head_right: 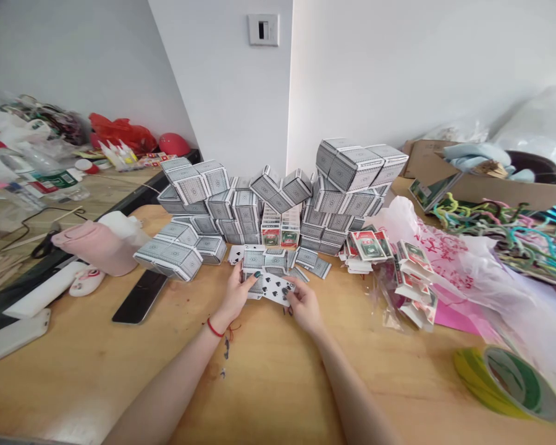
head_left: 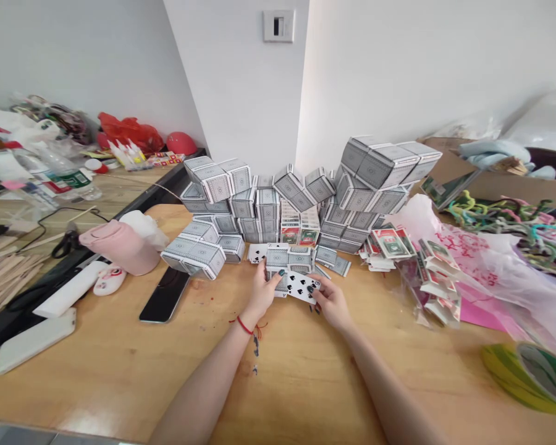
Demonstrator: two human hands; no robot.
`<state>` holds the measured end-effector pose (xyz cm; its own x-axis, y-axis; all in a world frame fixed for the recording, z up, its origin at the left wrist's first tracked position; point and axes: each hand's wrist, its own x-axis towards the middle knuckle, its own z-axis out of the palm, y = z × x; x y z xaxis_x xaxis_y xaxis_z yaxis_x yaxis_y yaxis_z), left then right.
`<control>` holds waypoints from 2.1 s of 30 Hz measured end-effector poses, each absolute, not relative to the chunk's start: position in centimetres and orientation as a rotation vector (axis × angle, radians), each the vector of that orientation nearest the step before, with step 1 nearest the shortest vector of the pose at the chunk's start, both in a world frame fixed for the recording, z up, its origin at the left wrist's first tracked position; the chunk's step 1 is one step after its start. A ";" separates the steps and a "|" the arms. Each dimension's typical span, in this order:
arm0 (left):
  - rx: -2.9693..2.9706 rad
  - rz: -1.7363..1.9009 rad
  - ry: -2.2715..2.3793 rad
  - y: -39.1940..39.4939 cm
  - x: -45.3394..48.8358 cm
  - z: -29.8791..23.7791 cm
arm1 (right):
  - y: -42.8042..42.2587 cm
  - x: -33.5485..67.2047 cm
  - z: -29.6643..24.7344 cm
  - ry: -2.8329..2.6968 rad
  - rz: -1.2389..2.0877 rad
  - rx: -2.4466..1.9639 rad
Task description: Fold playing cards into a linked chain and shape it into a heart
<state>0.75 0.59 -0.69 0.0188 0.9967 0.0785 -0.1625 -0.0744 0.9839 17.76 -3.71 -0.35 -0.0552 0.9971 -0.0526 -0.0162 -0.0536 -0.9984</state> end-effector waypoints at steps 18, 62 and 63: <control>1.186 1.316 1.044 0.4 1.1 -0.6 | -3.8 16.6 -0.7 -0.951 1.402 -1.187; 1.271 1.234 1.032 -1.9 3.6 -0.7 | -4.3 15.6 -2.1 -1.349 1.105 -1.373; 1.272 1.231 1.035 -2.0 3.7 -0.6 | -4.3 15.5 -2.1 -1.341 1.115 -1.375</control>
<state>3.69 -1.99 -0.64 0.1008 0.9902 0.0970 -0.0752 -0.0896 0.9931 15.55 -4.33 -2.10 0.0100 0.9998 -0.0182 0.2007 -0.0198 -0.9795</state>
